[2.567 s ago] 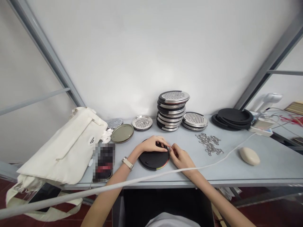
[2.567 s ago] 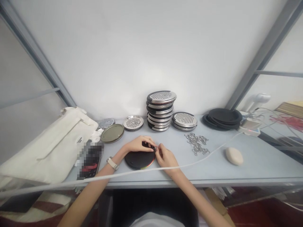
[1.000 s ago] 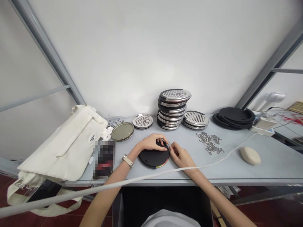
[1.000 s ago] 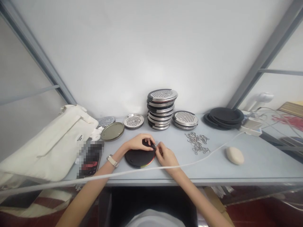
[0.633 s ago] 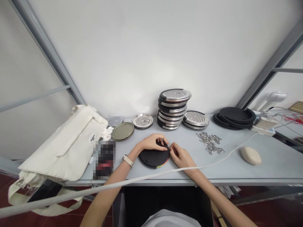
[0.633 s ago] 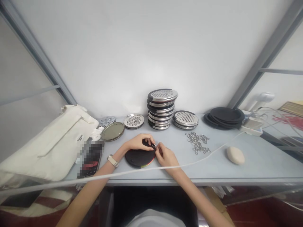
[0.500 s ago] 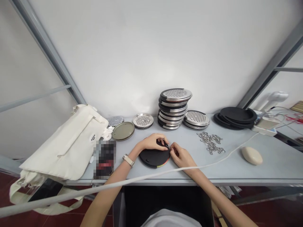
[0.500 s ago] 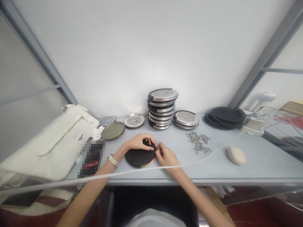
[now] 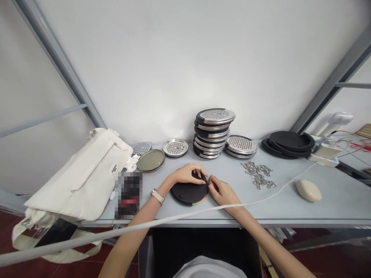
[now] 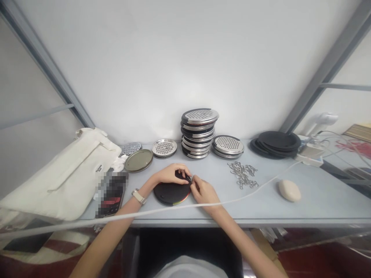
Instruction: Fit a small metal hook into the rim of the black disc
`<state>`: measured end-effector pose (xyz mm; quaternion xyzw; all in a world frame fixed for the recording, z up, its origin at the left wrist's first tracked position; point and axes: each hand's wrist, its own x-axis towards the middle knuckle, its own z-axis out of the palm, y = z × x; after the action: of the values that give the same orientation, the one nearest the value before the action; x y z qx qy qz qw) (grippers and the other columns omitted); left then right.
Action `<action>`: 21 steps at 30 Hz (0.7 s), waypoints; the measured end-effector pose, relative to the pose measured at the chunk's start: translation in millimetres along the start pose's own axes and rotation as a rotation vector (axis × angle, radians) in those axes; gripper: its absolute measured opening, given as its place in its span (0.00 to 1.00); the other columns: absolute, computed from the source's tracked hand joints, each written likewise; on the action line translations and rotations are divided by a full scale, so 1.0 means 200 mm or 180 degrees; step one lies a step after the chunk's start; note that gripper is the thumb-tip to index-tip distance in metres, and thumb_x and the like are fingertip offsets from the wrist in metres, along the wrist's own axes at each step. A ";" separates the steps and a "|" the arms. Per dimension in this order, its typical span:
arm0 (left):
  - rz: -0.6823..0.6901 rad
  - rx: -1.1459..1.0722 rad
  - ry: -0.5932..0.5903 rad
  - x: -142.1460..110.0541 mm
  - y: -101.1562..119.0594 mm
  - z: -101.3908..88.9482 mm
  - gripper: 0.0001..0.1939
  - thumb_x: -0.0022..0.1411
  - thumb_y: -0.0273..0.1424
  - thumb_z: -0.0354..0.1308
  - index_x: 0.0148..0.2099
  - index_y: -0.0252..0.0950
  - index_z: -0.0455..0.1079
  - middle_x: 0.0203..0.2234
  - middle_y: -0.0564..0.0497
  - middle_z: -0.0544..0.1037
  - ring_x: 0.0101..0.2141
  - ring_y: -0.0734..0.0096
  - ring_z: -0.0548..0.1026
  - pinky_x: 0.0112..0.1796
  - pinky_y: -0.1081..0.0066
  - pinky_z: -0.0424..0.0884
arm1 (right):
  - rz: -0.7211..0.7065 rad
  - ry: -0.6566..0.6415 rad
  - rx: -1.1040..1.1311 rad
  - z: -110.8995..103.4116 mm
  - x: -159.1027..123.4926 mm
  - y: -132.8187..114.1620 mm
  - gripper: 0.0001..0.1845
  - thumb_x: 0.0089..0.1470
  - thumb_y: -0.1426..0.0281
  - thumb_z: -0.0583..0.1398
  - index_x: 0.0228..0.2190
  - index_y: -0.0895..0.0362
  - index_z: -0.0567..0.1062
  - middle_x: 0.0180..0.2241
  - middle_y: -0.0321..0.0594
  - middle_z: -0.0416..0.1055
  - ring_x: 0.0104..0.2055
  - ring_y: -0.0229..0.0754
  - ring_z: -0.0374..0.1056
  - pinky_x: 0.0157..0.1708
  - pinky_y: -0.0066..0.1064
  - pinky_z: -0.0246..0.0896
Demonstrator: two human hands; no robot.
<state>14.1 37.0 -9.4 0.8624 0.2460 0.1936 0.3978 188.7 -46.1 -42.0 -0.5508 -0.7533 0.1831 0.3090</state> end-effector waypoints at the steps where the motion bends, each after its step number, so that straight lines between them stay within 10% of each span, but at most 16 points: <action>1: -0.0010 -0.0011 -0.0003 0.00 0.00 0.00 0.15 0.48 0.33 0.60 0.40 0.32 0.69 0.35 0.49 0.73 0.34 0.75 0.70 0.36 0.76 0.63 | -0.0011 -0.0002 0.0005 0.00 0.00 0.00 0.09 0.53 0.67 0.44 0.26 0.54 0.60 0.21 0.33 0.62 0.22 0.35 0.56 0.25 0.25 0.48; 21: -0.0037 -0.0016 -0.0039 0.00 0.01 0.00 0.16 0.49 0.32 0.60 0.41 0.33 0.69 0.36 0.49 0.73 0.34 0.75 0.70 0.38 0.74 0.63 | 0.0081 -0.0032 -0.0157 0.01 0.00 0.00 0.14 0.56 0.64 0.42 0.26 0.54 0.61 0.22 0.37 0.65 0.22 0.37 0.58 0.25 0.27 0.48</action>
<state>14.6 36.6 -7.5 0.8612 0.2480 0.1866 0.4026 187.4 -45.4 -42.5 -0.5670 -0.7521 0.1712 0.2892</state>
